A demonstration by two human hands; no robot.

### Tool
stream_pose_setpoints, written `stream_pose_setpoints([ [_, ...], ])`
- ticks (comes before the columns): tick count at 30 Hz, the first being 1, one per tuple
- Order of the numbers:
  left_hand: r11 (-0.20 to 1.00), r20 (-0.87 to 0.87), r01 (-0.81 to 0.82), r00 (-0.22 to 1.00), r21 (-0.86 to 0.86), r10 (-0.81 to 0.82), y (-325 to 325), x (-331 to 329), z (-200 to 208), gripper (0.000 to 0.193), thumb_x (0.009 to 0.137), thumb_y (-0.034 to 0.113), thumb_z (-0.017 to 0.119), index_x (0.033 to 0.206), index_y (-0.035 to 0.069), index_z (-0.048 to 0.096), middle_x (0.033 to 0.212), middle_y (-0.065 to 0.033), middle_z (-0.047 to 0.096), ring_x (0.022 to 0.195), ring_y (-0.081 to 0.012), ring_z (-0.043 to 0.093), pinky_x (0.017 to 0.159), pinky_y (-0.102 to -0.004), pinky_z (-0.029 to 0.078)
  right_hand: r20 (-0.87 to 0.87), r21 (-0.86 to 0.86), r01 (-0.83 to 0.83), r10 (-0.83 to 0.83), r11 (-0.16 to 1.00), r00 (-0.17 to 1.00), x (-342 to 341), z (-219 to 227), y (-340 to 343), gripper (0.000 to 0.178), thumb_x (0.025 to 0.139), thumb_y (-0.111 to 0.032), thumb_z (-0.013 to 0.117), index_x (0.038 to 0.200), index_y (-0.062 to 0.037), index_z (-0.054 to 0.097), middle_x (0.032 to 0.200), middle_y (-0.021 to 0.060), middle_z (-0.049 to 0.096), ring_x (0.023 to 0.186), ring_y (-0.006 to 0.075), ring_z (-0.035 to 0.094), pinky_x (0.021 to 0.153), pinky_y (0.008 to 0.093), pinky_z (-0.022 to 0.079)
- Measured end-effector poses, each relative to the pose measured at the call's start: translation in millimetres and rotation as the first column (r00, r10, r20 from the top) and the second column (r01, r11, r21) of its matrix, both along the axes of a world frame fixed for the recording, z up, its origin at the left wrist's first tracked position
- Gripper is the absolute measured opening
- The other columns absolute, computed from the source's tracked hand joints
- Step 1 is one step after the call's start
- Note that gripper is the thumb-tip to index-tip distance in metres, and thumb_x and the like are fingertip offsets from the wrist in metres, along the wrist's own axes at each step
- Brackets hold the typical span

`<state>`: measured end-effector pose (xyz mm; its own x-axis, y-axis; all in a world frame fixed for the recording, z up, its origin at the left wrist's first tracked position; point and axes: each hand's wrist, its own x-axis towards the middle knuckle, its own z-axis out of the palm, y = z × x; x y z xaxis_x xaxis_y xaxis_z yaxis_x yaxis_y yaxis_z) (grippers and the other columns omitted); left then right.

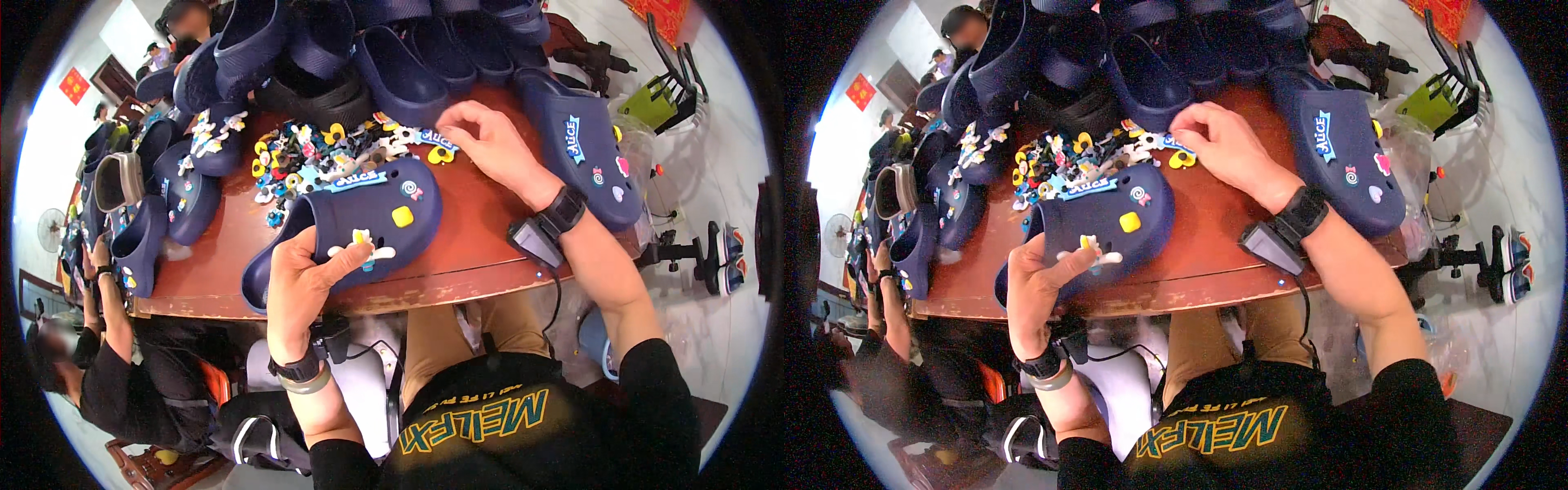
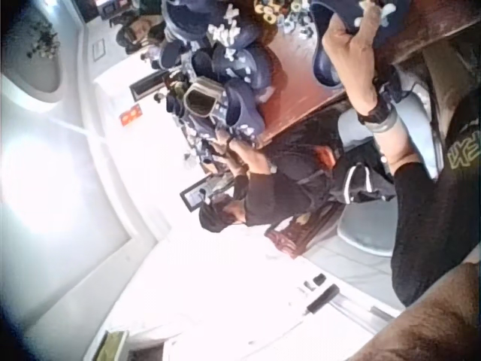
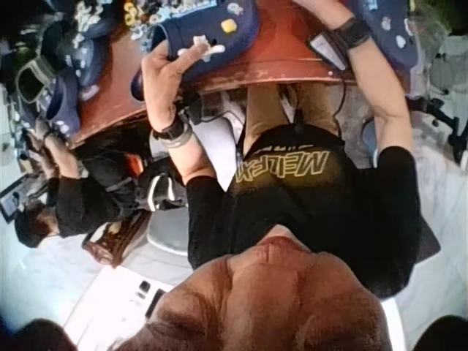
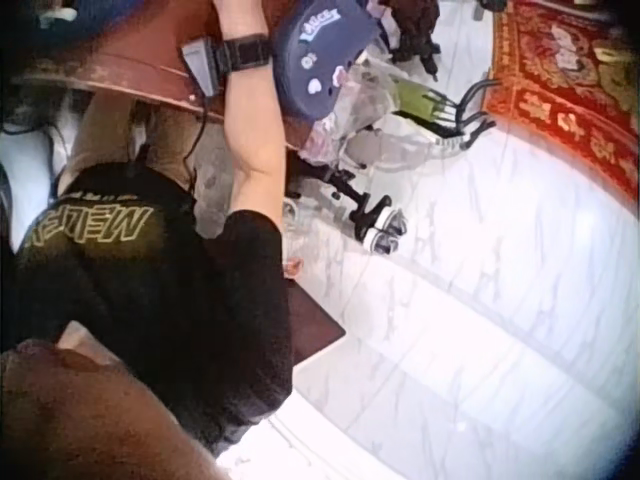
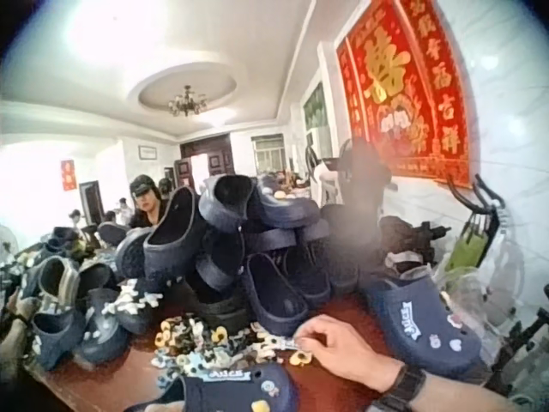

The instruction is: Inserting decorative charms into the holes of rubber clogs.

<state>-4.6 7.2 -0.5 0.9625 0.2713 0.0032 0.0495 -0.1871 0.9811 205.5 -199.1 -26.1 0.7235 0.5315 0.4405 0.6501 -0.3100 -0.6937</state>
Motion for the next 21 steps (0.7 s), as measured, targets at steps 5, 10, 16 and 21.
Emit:
stream_pose_setpoints([
  [5,0.999,-0.111,0.042,0.993,-0.017,-0.043,16,-11,11,0.019,0.079,0.004,0.075,0.096,-0.003,0.070,0.084,-0.0009,0.069,0.074,-0.0047,0.057,0.068,-0.0202,0.045,0.022,-0.065,0.077,-0.076,0.995,0.997,21,-14,-12,0.015,0.088,-0.011,0.061,0.097,-0.0003,0.067,0.097,0.0101,0.066,0.091,0.0208,0.063,0.082,0.0317,0.048],
  [10,0.996,-0.101,0.018,0.995,-0.084,-0.027,11,-11,14,0.020,0.077,-0.001,0.074,0.096,-0.004,0.069,0.086,-0.0050,0.070,0.074,-0.0080,0.061,0.069,-0.0221,0.047,0.307,-0.077,0.072,-0.045,0.994,0.951,30,-34,-3,0.015,0.088,-0.016,0.060,0.095,-0.0081,0.070,0.090,0.0149,0.064,0.088,0.0354,0.062,0.075,0.0441,0.049],
  [16,0.996,-0.085,0.032,0.996,-0.078,-0.038,13,-11,9,0.021,0.077,-0.002,0.074,0.098,-0.005,0.068,0.086,-0.0067,0.071,0.076,-0.0095,0.063,0.070,-0.0231,0.049,0.437,-0.128,-0.039,0.092,0.991,0.895,11,-27,21,0.015,0.087,-0.020,0.062,0.099,-0.0145,0.071,0.095,0.0056,0.059,0.094,0.0259,0.050,0.081,0.0402,0.039],
  [21,0.998,-0.109,0.020,0.994,-0.059,-0.026,9,-12,17,0.020,0.077,-0.001,0.074,0.096,-0.005,0.069,0.085,-0.0059,0.070,0.075,-0.0086,0.062,0.069,-0.0227,0.048,0.429,-0.256,-0.075,0.182,0.964,0.885,3,-32,24,0.019,0.081,-0.017,0.069,0.099,-0.0114,0.069,0.094,0.0046,0.060,0.097,0.0246,0.048,0.084,0.0407,0.034],
])
